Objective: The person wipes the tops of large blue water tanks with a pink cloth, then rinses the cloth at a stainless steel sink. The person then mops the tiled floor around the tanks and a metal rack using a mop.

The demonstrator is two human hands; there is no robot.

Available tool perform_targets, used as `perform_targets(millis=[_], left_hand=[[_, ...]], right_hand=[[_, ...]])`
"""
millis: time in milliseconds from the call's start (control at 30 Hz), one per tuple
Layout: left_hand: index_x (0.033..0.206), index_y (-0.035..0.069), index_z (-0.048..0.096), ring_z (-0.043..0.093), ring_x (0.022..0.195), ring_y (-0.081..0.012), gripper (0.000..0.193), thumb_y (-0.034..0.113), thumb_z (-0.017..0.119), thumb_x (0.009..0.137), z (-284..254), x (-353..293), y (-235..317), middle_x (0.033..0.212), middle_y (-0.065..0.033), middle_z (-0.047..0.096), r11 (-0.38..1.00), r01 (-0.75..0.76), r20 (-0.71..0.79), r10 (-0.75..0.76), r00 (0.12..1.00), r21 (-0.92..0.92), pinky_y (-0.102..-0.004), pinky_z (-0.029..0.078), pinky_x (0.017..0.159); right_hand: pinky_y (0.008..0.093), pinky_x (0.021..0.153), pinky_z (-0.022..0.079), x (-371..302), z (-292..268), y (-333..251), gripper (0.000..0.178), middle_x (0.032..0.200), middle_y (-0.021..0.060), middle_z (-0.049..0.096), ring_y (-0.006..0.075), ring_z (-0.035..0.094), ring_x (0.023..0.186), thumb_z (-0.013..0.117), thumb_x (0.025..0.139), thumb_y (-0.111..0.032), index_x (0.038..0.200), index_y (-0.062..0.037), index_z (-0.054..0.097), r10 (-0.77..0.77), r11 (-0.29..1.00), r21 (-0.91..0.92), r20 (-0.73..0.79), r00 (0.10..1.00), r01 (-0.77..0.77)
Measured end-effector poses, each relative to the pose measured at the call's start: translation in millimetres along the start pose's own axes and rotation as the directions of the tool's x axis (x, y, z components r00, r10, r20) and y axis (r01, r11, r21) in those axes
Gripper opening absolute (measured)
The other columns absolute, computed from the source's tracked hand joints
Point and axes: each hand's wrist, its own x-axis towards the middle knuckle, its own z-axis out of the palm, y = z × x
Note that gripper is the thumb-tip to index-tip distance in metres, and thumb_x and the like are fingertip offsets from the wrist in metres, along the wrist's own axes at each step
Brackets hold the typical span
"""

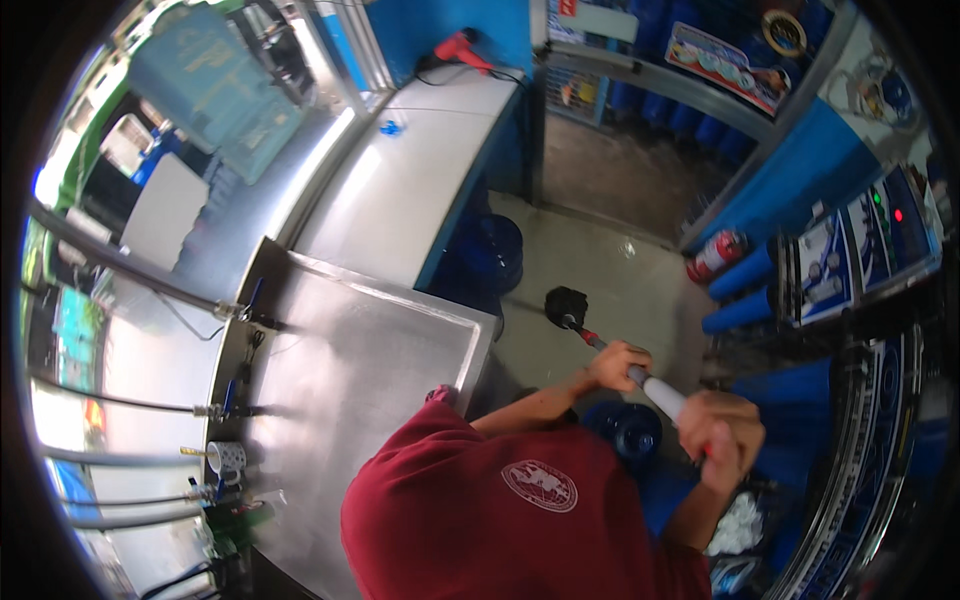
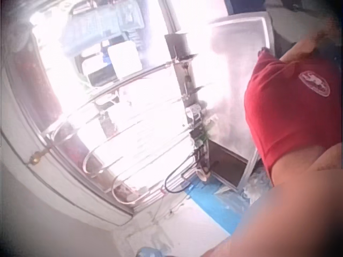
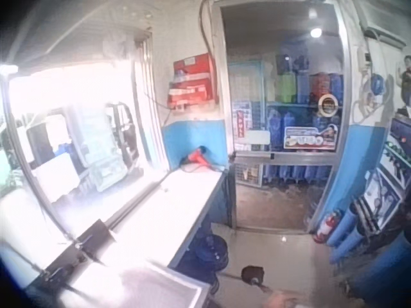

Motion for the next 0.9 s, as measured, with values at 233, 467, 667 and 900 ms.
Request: perform_targets(millis=[233, 467, 667, 900], left_hand=[[0.072, 0.009, 0.055, 0.06, 0.065, -0.035, 0.018, 0.019, 0.064, 0.06, -8.0, -8.6, -48.6, 0.071, -0.0096, 0.056, 0.988, -0.146, 0.264, 0.128, 0.956, 0.051, -0.044, 0.047, 0.055], [0.095, 0.011, 0.059, 0.062, 0.097, -0.0348, 0.034, 0.023, 0.07, 0.065, -40.7, -31.7, -109.2, 0.099, -0.0091, 0.061, 0.902, 0.192, -0.033, -0.194, 0.98, 0.387, -0.0464, 0.049, 0.084], [0.151, 0.0, 0.024, 0.027, 0.147, -0.0406, 0.089, 0.026, 0.074, 0.081, -70.3, -15.3, -125.3, 0.153, -0.0264, 0.031, 0.438, 0.644, -0.306, -0.621, 0.721, 0.628, -0.0557, 0.029, 0.118], [0.152, -0.002, 0.02, 0.026, 0.148, -0.042, 0.1, 0.029, 0.078, 0.077, -39.4, -47.4, -48.1, 0.154, -0.0279, 0.032, 0.615, 0.649, -0.383, -0.523, 0.761, 0.448, -0.0598, 0.028, 0.117]], right_hand=[[0.0331, 0.046, 0.04, -25.0, 18.3, 32.4, 0.047, 0.051, 0.0052, 0.049, 0.0191, 0.05, 0.043, 0.051, 0.092, -0.028, 0.052, -0.0062, 0.046, -0.046, 0.983, 0.175, -0.092, 0.995, 0.061], [0.0351, 0.054, 0.043, -42.3, 47.4, 129.7, 0.039, 0.054, 0.0074, 0.049, 0.0238, 0.052, 0.05, 0.049, 0.09, -0.021, 0.055, -0.0056, 0.044, -0.031, 1.0, 0.003, 0.18, 0.983, 0.031], [0.0354, 0.06, 0.039, -25.3, 42.4, 238.5, 0.036, 0.059, 0.0105, 0.049, 0.0241, 0.05, 0.056, 0.047, 0.09, -0.022, 0.059, -0.0035, 0.046, -0.097, 0.994, -0.042, 0.02, 0.995, 0.098], [0.0318, 0.058, 0.035, -46.8, 10.6, 201.0, 0.041, 0.056, 0.0078, 0.047, 0.0191, 0.047, 0.056, 0.043, 0.095, -0.02, 0.058, -0.0017, 0.045, 0.058, 0.996, 0.061, 0.108, 0.992, -0.065]])
